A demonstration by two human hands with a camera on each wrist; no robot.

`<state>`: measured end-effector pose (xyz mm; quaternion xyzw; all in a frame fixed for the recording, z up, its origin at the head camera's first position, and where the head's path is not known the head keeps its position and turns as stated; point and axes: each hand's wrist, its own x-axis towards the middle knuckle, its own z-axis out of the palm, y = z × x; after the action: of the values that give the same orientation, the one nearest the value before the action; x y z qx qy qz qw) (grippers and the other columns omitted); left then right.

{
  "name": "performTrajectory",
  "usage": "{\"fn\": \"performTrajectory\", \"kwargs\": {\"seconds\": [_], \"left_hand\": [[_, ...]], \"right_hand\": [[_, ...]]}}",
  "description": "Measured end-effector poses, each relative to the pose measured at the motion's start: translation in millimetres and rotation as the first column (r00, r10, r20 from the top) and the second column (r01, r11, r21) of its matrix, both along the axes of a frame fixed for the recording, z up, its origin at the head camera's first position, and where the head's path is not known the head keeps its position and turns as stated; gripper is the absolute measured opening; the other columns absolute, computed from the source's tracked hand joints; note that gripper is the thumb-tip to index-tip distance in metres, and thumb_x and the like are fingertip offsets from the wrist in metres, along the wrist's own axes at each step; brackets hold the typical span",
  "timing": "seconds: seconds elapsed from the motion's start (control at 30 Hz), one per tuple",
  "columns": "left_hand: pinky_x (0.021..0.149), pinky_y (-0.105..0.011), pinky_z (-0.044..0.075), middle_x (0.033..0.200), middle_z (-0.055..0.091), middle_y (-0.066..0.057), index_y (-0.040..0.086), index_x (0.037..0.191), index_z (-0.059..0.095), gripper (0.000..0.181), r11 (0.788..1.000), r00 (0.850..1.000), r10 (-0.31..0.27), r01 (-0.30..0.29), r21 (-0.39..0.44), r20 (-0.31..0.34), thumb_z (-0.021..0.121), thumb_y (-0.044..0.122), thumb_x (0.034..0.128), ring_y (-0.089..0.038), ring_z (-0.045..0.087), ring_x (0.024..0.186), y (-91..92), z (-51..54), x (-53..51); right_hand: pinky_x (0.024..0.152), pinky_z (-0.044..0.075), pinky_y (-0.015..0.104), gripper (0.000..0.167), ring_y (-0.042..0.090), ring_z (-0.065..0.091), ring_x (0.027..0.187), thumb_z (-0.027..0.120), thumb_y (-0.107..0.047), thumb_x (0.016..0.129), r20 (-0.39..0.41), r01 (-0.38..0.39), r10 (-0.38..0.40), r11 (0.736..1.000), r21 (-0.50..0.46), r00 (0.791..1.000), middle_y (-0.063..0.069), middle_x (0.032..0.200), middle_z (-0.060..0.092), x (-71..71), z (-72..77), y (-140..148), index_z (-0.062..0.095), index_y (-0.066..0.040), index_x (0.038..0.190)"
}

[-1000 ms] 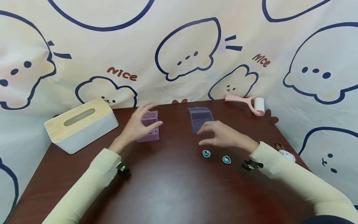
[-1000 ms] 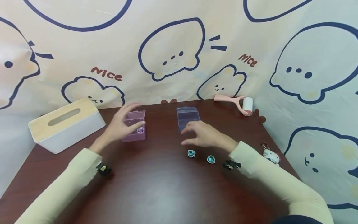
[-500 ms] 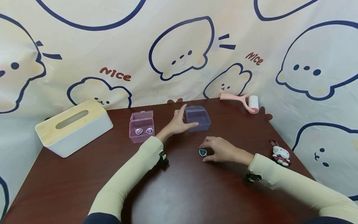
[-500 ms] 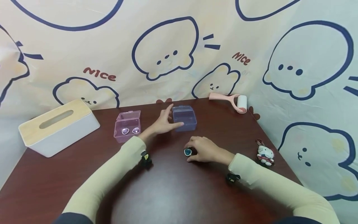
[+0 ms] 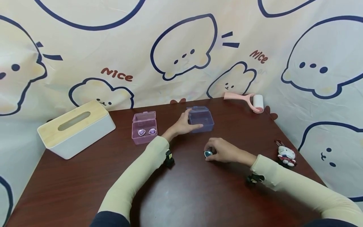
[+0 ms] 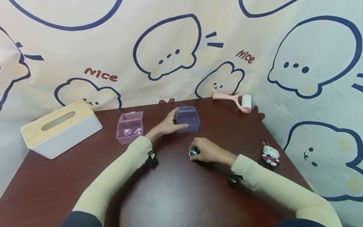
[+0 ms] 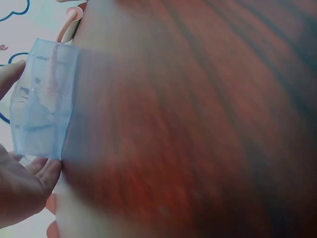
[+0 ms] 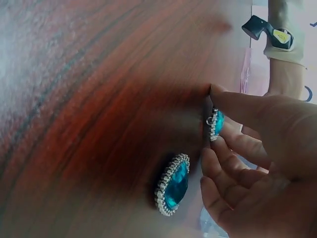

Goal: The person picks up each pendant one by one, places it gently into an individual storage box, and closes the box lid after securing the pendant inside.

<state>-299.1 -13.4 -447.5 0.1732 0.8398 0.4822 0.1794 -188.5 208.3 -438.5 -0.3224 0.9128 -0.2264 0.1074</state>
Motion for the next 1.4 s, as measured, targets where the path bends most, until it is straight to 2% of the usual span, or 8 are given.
{"fn": "performTrajectory", "kwargs": {"seconds": [0.1, 0.33, 0.6, 0.8, 1.03, 1.2, 1.4], "left_hand": [[0.122, -0.056, 0.034, 0.167, 0.016, -0.017, 0.018, 0.165, 0.005, 0.108, 1.000, 1.000, -0.014, 0.014, 0.002, -0.006, 0.076, 0.050, 0.0893, -0.036, 0.036, 0.145, -3.1, 1.8, -2.3], [0.124, -0.058, 0.029, 0.163, 0.020, -0.015, 0.021, 0.165, 0.000, 0.111, 0.994, 0.994, -0.110, 0.111, -0.026, 0.023, 0.077, 0.046, 0.0894, -0.035, 0.032, 0.147, -8.6, 2.6, -5.0], [0.123, -0.057, 0.031, 0.160, 0.028, -0.015, 0.018, 0.164, 0.006, 0.101, 0.985, 0.985, -0.168, 0.166, -0.043, -0.044, 0.075, 0.040, 0.0926, -0.033, 0.034, 0.147, -9.7, -3.6, -7.6], [0.122, -0.054, 0.036, 0.154, 0.037, -0.015, 0.015, 0.162, 0.013, 0.097, 0.982, 0.976, -0.186, 0.181, -0.054, -0.109, 0.076, 0.039, 0.0923, -0.032, 0.042, 0.141, -11.6, -3.3, -8.6], [0.122, -0.049, 0.038, 0.153, 0.042, -0.012, 0.013, 0.160, 0.018, 0.098, 0.978, 0.962, -0.187, 0.165, -0.127, -0.197, 0.081, 0.033, 0.0889, -0.028, 0.046, 0.140, -16.5, -2.7, -9.4], [0.120, -0.047, 0.041, 0.151, 0.044, -0.012, 0.010, 0.160, 0.021, 0.097, 0.970, 0.951, -0.218, 0.186, -0.157, -0.221, 0.082, 0.033, 0.0883, -0.027, 0.049, 0.135, -13.9, 3.8, -8.8], [0.121, -0.047, 0.041, 0.152, 0.045, -0.013, 0.008, 0.160, 0.021, 0.098, 0.967, 0.955, -0.217, 0.181, -0.181, -0.202, 0.083, 0.030, 0.0875, -0.027, 0.051, 0.134, -11.4, 7.2, -10.4]], "right_hand": [[0.073, 0.053, 0.021, 0.027, 0.005, 0.061, 0.084, 0.084, -0.029, 0.086, -0.011, 0.004, -0.004, 1.000, -0.007, 1.000, -0.003, 0.099, 0.068, -2.0, 2.8, -2.2, 0.074, -0.013, 0.105], [0.074, 0.056, 0.023, 0.029, 0.007, 0.065, 0.085, 0.086, -0.025, 0.085, -0.094, -0.005, -0.001, 0.997, -0.071, 0.996, 0.000, 0.099, 0.075, -5.4, 14.8, -3.3, 0.076, -0.008, 0.107], [0.073, 0.061, 0.026, 0.031, 0.011, 0.067, 0.084, 0.086, -0.020, 0.084, -0.056, 0.069, -0.081, 0.980, -0.184, 0.995, 0.001, 0.100, 0.075, -9.4, 36.6, -1.6, 0.078, -0.008, 0.112], [0.076, 0.063, 0.032, 0.032, 0.012, 0.069, 0.087, 0.087, -0.018, 0.083, -0.078, 0.104, -0.125, 0.968, -0.227, 0.989, 0.001, 0.102, 0.076, -16.5, 54.0, -2.0, 0.078, -0.009, 0.113], [0.073, 0.059, 0.024, 0.033, 0.011, 0.067, 0.081, 0.088, -0.023, 0.082, -0.056, 0.118, -0.136, 0.960, -0.255, 0.989, 0.001, 0.096, 0.076, -31.6, 68.2, -8.9, 0.078, -0.011, 0.112], [0.073, 0.058, 0.025, 0.033, 0.013, 0.067, 0.082, 0.088, -0.021, 0.082, -0.029, 0.153, -0.166, 0.954, -0.257, 0.986, 0.003, 0.098, 0.075, -40.5, 74.2, -11.8, 0.077, -0.012, 0.112], [0.076, 0.059, 0.030, 0.031, 0.015, 0.068, 0.084, 0.087, -0.019, 0.083, -0.044, 0.158, -0.174, 0.957, -0.243, 0.984, 0.005, 0.102, 0.074, -52.6, 77.5, -16.5, 0.076, -0.012, 0.112]]}}
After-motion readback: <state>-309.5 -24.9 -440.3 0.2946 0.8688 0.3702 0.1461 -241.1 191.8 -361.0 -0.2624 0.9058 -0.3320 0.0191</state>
